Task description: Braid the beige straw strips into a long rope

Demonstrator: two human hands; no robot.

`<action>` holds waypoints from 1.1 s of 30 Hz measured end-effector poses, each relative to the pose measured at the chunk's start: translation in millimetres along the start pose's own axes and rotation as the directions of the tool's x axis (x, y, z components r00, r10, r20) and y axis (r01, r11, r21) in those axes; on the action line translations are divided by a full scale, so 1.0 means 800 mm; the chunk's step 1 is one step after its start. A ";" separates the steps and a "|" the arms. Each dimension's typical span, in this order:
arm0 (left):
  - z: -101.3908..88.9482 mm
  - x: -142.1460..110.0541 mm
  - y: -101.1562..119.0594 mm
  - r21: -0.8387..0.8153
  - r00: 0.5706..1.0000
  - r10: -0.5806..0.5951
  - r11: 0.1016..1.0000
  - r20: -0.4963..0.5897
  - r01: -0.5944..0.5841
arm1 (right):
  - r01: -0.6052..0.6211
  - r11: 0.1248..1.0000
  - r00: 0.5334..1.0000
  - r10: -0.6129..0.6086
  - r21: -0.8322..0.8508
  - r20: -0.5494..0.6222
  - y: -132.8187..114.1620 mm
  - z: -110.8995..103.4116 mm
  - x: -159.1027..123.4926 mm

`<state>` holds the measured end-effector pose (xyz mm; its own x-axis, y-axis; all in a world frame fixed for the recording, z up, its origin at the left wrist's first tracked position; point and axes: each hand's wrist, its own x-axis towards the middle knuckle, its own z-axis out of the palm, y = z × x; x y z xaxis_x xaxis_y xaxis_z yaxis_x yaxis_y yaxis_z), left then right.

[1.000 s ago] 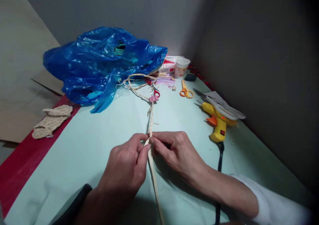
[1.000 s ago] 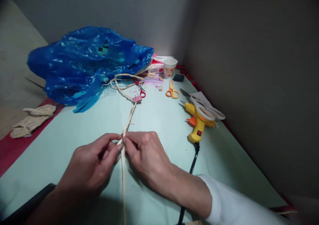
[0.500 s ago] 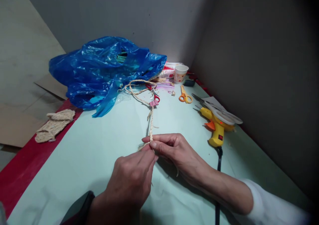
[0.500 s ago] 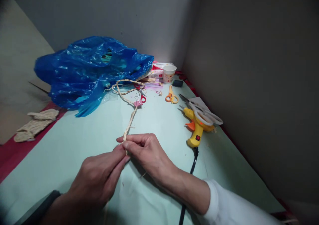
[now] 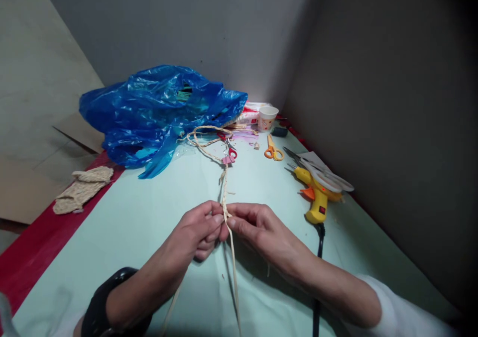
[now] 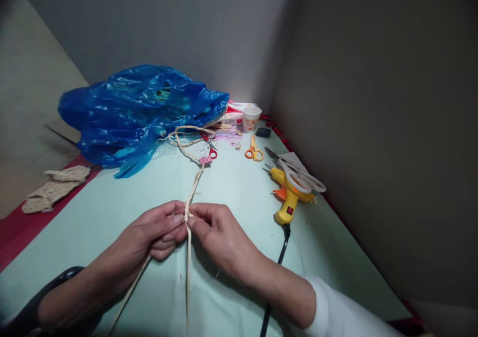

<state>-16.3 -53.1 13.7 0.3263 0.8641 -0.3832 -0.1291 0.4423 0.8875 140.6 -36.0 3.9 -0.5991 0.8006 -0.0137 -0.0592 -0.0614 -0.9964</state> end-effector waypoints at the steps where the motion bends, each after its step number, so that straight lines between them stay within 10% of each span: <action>1: 0.001 -0.001 0.000 0.003 1.000 -0.013 1.000 -0.018 0.013 | 0.002 0.996 1.000 -0.003 -0.091 -0.011 0.001 0.000 -0.002; 15: 0.001 -0.001 -0.006 0.226 0.988 0.060 0.974 -0.140 -0.027 | -0.078 0.644 0.990 -0.037 -0.761 -0.134 -0.017 0.006 -0.019; 25: -0.003 -0.001 -0.011 0.259 0.988 0.092 0.964 -0.120 -0.058 | 0.027 0.446 0.986 -0.159 -0.894 -0.050 -0.010 0.015 -0.024; 33: -0.002 -0.008 -0.006 0.074 0.994 0.033 0.997 -0.100 -0.025 | 0.441 -0.137 0.745 -0.494 -0.887 0.447 0.013 0.023 -0.033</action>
<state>-19.3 -60.6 11.6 0.2267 0.8977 -0.3777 -0.0676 0.4014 0.9134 141.3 -69.0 -4.2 -0.7746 0.3603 0.5198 0.4517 0.8904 0.0559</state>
